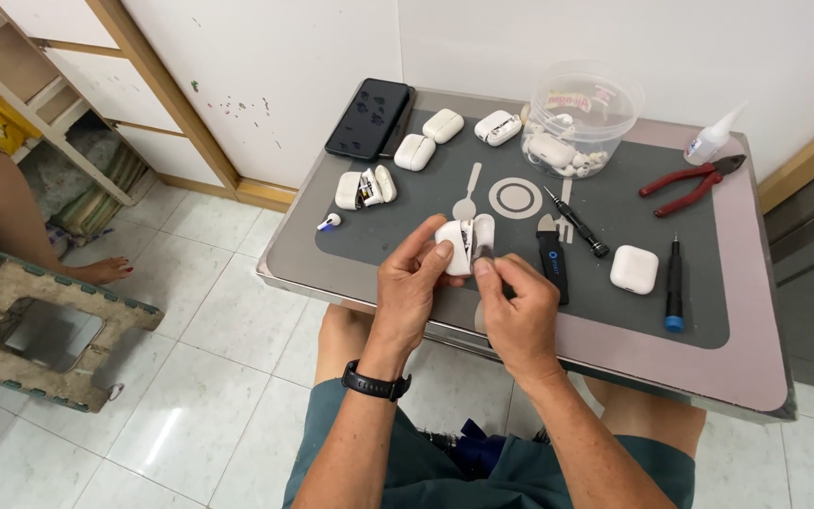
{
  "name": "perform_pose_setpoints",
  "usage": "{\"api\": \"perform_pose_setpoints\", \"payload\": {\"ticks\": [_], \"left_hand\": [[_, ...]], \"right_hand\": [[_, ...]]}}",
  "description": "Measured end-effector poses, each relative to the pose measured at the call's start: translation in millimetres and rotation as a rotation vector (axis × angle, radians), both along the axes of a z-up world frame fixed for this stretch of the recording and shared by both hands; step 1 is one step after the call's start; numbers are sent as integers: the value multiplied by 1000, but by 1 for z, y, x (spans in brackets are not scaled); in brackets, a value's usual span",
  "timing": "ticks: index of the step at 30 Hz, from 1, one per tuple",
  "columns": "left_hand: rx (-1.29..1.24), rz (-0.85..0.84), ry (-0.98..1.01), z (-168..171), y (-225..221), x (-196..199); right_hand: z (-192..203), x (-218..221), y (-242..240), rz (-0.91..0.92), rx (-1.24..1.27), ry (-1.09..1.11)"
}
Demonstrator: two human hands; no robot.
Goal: Prying open and disassembling an AirPod charging case using a small blade and other repair tools.
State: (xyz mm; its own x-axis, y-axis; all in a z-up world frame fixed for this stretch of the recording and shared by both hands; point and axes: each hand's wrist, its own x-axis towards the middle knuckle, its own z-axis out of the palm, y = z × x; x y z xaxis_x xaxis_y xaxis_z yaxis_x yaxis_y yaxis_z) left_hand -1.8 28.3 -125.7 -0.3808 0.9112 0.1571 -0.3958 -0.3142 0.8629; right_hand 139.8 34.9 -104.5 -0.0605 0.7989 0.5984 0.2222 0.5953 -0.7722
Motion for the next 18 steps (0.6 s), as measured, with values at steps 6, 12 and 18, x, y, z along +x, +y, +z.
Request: {"api": "perform_pose_setpoints", "payload": {"ticks": [6, 12, 18], "left_hand": [[15, 8, -9, 0, -2, 0], [6, 19, 73, -6, -1, -2], [-57, 94, 240, -10, 2, 5]], "right_hand": [[-2, -1, -2, 2, 27, -20], [1, -2, -4, -67, 209, -211], [-10, 6, 2, -263, 481, -550]]}}
